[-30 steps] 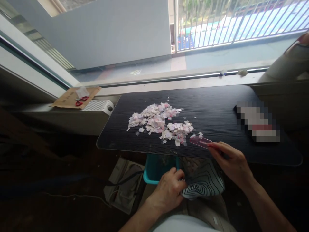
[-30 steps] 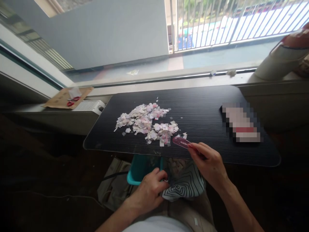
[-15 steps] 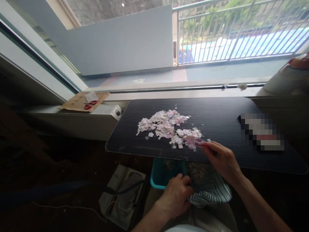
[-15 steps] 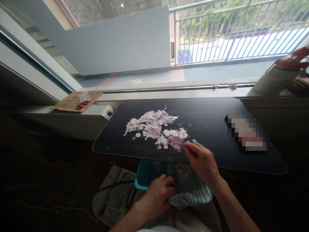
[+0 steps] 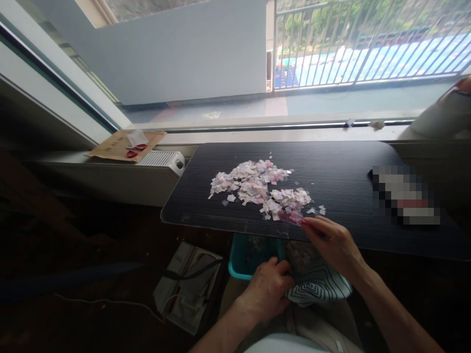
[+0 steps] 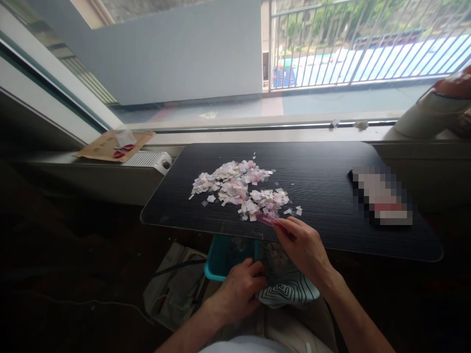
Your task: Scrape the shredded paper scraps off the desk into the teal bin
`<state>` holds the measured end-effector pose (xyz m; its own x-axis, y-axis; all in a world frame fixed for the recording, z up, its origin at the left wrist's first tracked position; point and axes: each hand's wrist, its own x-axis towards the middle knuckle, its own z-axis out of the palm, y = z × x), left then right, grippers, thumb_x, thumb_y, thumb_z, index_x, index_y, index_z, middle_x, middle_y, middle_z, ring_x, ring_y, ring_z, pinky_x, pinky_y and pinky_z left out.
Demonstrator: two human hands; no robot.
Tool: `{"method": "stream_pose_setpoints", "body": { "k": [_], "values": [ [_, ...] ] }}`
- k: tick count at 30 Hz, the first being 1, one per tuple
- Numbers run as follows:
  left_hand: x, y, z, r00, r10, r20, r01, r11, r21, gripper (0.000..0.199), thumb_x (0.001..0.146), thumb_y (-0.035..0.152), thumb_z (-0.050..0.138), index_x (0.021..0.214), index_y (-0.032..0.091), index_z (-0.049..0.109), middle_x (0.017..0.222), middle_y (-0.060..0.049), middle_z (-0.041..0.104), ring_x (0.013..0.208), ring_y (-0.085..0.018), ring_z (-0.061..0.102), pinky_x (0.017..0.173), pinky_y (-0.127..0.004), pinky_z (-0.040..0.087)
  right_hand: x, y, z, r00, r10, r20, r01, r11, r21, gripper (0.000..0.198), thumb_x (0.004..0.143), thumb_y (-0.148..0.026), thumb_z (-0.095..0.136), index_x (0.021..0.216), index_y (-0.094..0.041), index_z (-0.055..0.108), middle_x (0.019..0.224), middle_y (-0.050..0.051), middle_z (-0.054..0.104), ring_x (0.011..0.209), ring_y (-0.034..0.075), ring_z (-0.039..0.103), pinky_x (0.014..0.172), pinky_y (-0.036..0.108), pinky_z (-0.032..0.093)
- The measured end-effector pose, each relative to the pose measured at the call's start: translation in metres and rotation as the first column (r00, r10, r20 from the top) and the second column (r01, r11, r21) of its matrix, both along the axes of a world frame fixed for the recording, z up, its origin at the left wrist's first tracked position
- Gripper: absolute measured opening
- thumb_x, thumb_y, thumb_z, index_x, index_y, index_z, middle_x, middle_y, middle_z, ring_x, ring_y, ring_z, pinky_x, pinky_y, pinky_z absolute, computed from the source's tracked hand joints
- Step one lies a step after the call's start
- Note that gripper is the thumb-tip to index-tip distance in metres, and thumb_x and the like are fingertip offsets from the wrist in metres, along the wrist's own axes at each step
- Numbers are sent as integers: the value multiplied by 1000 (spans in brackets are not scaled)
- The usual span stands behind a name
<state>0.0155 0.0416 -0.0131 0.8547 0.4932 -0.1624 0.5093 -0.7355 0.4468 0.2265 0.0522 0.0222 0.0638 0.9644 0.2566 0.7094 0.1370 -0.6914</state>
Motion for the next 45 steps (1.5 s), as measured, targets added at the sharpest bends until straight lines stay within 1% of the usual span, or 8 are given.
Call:
{"method": "stream_pose_setpoints", "body": {
  "k": [6,13,20,24,27,33,39,45],
  "values": [
    [-1,-1,1,1000,-11,-9,11,1000,14,8,78,24,65,80,20,59,97,-1,53,86,-20,44,68,-29,41,-4,0,1,1000,-11,6,11,1000,28,20,89,-32,53,89,-19,68,76,2,61,63,12,56,60,25,43],
    [3,0,1,1000,-16,3,16,999,36,8,75,24,65,80,21,59,97,0,53,84,-19,43,63,-29,40,-12,-6,0,996,66,-63,-68,997,-29,19,89,-30,52,88,-19,68,71,1,57,60,11,53,57,23,42],
    [1,-1,1,1000,10,12,-10,999,32,8,74,22,65,77,21,58,96,0,54,83,-19,43,61,-29,38,-15,-3,2,995,71,-63,-72,997,-1,18,89,-28,53,89,-18,68,72,1,56,60,10,51,56,23,41],
    [-8,-3,3,997,63,46,-63,998,10,8,73,17,63,79,20,59,97,0,55,84,-19,44,66,-29,39,-14,-4,6,996,92,-5,-92,996,-20,18,89,-28,52,84,-19,67,69,0,56,60,11,51,57,23,40],
    [-16,-5,2,993,78,94,-77,997,-11,10,73,14,62,80,19,59,98,0,55,86,-18,44,72,-30,39,-1,-13,11,996,51,79,-48,998,-31,17,88,-28,53,82,-19,66,68,0,57,60,11,51,57,24,39],
    [-20,-7,-2,988,90,126,-86,995,-41,12,70,9,60,77,18,58,97,-1,55,86,-18,44,72,-30,38,22,-32,26,976,-55,208,60,998,-17,14,86,-28,55,80,-19,65,67,-1,57,59,12,52,59,25,39],
    [-17,-6,-3,985,90,147,-86,996,-35,14,69,6,58,77,18,57,95,-2,55,84,-19,44,71,-31,37,22,-29,29,974,-67,218,72,997,-15,16,87,-29,54,86,-19,66,72,0,61,64,12,55,60,25,41],
    [-18,-6,-3,985,95,148,-92,995,-26,19,65,3,54,76,18,57,95,-3,55,85,-20,43,70,-31,37,26,-43,38,982,0,190,18,995,-94,15,86,-28,54,81,-20,65,66,-2,57,56,10,51,55,23,40]
  ]
}}
